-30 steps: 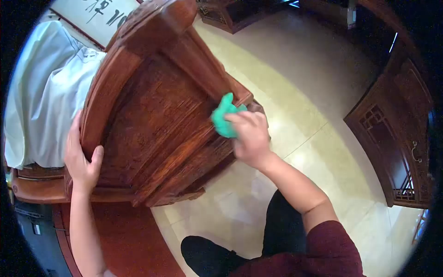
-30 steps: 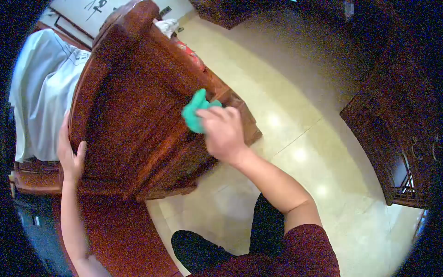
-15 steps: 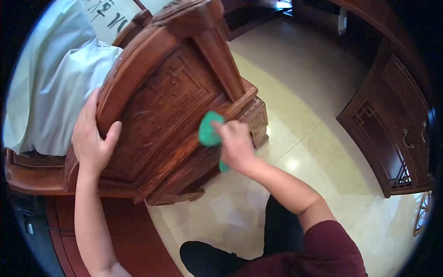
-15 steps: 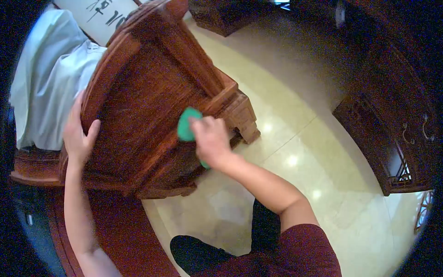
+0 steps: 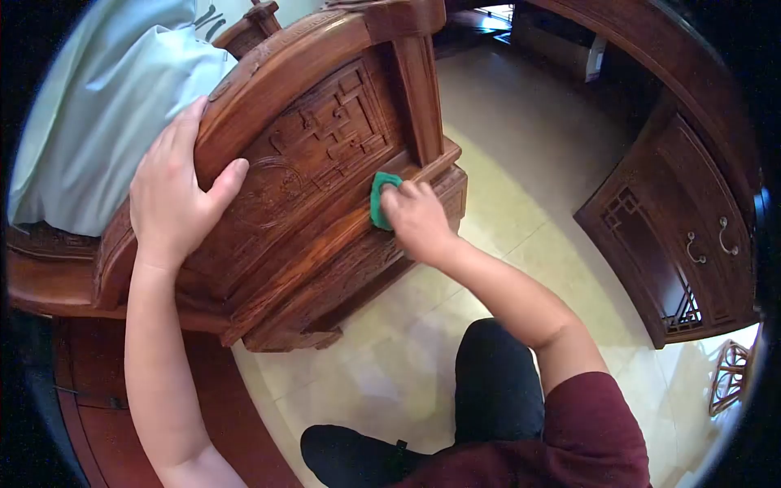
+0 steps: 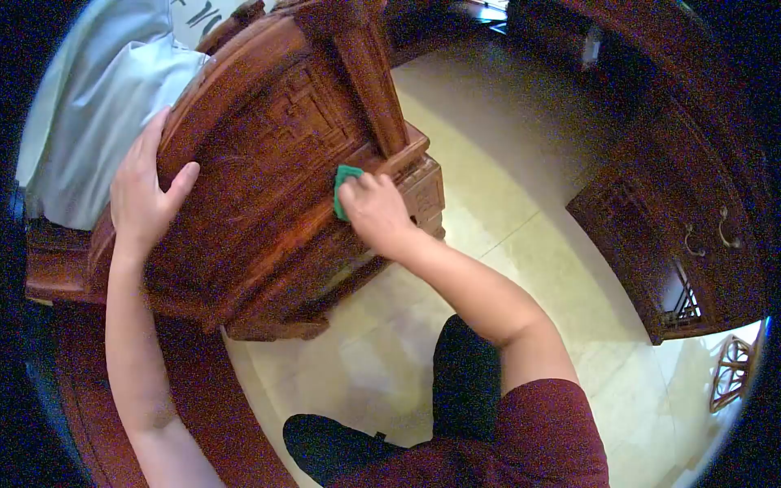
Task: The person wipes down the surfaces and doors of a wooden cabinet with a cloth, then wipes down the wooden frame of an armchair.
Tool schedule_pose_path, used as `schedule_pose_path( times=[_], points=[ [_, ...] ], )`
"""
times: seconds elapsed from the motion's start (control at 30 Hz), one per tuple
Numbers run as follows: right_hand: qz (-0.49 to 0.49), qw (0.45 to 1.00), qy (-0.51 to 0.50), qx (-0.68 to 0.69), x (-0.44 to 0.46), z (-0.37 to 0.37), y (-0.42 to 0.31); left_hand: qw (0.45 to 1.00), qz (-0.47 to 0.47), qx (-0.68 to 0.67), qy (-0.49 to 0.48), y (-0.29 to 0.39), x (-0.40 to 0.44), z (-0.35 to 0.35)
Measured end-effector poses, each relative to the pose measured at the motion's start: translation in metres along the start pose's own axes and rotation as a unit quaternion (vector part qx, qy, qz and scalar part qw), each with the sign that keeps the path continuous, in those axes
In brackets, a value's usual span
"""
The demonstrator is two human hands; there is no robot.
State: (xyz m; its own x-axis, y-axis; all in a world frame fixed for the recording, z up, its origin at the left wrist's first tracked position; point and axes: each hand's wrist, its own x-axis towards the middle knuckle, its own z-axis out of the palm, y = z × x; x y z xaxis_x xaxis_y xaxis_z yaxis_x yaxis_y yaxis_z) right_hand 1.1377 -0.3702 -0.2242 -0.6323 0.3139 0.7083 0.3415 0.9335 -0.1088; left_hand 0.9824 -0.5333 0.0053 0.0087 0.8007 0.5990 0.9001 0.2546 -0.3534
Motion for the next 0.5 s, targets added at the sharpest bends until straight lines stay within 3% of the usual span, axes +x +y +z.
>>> schedule_pose_path(
  times=[0.03,0.13,0.23,0.3,0.37,0.43,0.5],
  points=[
    [-0.003,1.000,0.023,-0.017,-0.002,0.000,0.006,1.000,0.005,-0.001,0.001,0.000,0.001,-0.001],
    [0.049,0.992,-0.053,-0.105,0.007,-0.015,0.022,1.000,0.008,0.005,0.003,-0.001,0.000,0.000],
    [0.090,0.987,0.003,-0.135,0.005,0.005,0.000,1.000,0.005,0.005,-0.001,0.000,-0.002,0.003],
    [0.068,0.996,0.020,-0.051,0.004,0.005,-0.005,1.000,0.006,0.001,0.004,0.000,-0.001,0.001],
    [0.039,0.998,-0.033,-0.049,0.004,-0.001,-0.002,1.000,0.006,-0.003,-0.001,0.001,0.001,-0.002],
    [0.096,0.990,-0.041,-0.089,0.009,-0.012,0.014,1.000,-0.002,-0.008,-0.008,0.003,0.000,-0.002],
    [0.088,0.994,0.004,-0.071,0.002,-0.004,0.017,1.000,0.003,0.005,-0.006,0.002,-0.001,0.000]
  ],
)
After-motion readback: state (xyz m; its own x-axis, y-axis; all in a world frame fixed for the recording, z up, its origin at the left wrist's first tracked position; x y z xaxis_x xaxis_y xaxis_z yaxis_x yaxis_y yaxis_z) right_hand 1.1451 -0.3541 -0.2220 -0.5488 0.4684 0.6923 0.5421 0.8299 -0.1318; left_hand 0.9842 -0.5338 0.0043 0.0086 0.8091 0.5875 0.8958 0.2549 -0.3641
